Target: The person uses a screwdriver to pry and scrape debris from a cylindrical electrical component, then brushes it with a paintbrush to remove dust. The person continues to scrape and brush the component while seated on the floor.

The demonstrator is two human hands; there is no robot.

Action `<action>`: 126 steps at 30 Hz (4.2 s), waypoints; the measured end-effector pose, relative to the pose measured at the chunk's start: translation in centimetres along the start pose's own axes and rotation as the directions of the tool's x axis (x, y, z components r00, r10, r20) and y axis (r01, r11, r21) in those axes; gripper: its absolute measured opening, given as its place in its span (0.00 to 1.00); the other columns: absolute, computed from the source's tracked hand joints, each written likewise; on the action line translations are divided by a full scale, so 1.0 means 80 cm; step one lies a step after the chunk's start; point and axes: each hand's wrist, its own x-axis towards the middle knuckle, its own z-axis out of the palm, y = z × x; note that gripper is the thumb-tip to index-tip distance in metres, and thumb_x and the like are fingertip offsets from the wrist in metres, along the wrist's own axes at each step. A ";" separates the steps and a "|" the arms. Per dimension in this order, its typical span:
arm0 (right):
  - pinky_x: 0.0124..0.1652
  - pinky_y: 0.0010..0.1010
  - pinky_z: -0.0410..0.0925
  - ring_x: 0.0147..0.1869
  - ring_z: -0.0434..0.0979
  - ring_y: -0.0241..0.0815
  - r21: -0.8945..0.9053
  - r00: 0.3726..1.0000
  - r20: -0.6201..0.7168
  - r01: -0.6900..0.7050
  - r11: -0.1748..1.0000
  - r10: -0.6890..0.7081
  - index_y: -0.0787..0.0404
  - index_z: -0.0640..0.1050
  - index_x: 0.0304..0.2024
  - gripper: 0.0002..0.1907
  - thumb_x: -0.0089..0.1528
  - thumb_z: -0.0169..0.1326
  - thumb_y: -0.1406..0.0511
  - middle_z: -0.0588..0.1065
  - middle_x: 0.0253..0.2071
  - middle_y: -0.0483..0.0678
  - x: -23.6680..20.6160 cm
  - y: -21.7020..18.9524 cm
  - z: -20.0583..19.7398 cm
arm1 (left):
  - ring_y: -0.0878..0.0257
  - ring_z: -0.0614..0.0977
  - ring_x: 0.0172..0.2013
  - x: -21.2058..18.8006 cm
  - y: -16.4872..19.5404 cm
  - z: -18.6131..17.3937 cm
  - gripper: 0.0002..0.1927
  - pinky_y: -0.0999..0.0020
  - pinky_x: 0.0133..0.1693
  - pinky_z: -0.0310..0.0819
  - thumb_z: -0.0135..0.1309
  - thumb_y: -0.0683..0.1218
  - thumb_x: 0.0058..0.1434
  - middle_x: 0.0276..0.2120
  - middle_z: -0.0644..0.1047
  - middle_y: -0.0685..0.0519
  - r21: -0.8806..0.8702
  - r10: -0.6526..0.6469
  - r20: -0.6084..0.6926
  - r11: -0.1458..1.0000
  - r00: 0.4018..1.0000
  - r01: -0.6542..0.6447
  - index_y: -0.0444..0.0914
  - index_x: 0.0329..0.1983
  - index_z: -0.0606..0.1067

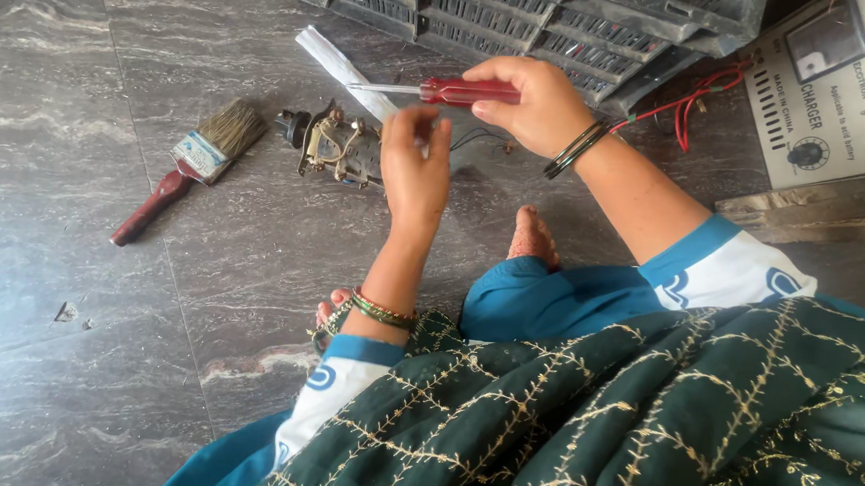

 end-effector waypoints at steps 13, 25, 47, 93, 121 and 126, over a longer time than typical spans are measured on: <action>0.49 0.36 0.72 0.51 0.81 0.50 -0.249 0.983 -0.123 0.106 0.963 -0.140 0.59 0.80 0.54 0.18 0.61 0.63 0.68 0.78 0.46 0.52 -0.059 -0.047 0.081 | 0.51 0.77 0.54 -0.025 -0.045 -0.080 0.20 0.56 0.53 0.75 0.64 0.48 0.61 0.54 0.75 0.45 0.518 -0.101 -0.094 0.845 0.990 0.135 0.39 0.54 0.74; 0.44 0.41 0.71 0.46 0.79 0.54 -0.335 0.958 -0.201 0.131 0.933 -0.206 0.60 0.79 0.54 0.17 0.64 0.61 0.65 0.77 0.43 0.53 -0.123 -0.067 0.134 | 0.53 0.67 0.68 -0.081 -0.052 -0.149 0.29 0.52 0.55 0.66 0.58 0.41 0.63 0.65 0.72 0.54 0.727 0.150 0.246 0.625 0.958 -0.284 0.42 0.68 0.67; 0.44 0.41 0.71 0.46 0.79 0.53 -0.325 0.961 -0.210 0.104 0.940 -0.179 0.59 0.78 0.54 0.16 0.65 0.59 0.63 0.77 0.43 0.52 -0.137 -0.045 0.134 | 0.53 0.67 0.68 -0.094 -0.076 -0.125 0.27 0.52 0.57 0.65 0.55 0.38 0.63 0.64 0.72 0.54 0.694 0.145 0.234 0.667 0.961 -0.270 0.42 0.66 0.68; 0.57 0.41 0.69 0.58 0.73 0.52 -0.376 0.778 -0.185 0.508 0.775 -0.600 0.61 0.72 0.57 0.24 0.62 0.63 0.61 0.73 0.53 0.52 -0.133 -0.099 0.164 | 0.58 0.80 0.37 -0.053 -0.037 -0.102 0.15 0.60 0.40 0.78 0.49 0.51 0.70 0.37 0.78 0.48 -0.811 -0.582 0.402 0.132 0.707 0.570 0.33 0.47 0.73; 0.36 0.34 0.76 0.42 0.80 0.47 0.488 0.951 -0.036 -0.250 0.836 0.306 0.54 0.70 0.61 0.20 0.67 0.57 0.62 0.76 0.48 0.53 -0.106 -0.096 0.165 | 0.57 0.80 0.37 -0.023 -0.054 -0.111 0.13 0.59 0.44 0.82 0.55 0.47 0.67 0.36 0.77 0.48 -0.795 -0.565 0.396 0.184 0.724 0.579 0.31 0.45 0.75; 0.45 0.33 0.76 0.46 0.84 0.47 -0.282 0.950 -0.204 0.173 0.944 -0.235 0.59 0.78 0.58 0.15 0.70 0.57 0.63 0.78 0.53 0.49 -0.115 -0.097 0.160 | 0.57 0.80 0.38 -0.024 -0.046 -0.117 0.12 0.59 0.45 0.82 0.53 0.48 0.69 0.37 0.77 0.47 -0.786 -0.573 0.424 0.153 0.701 0.600 0.32 0.44 0.75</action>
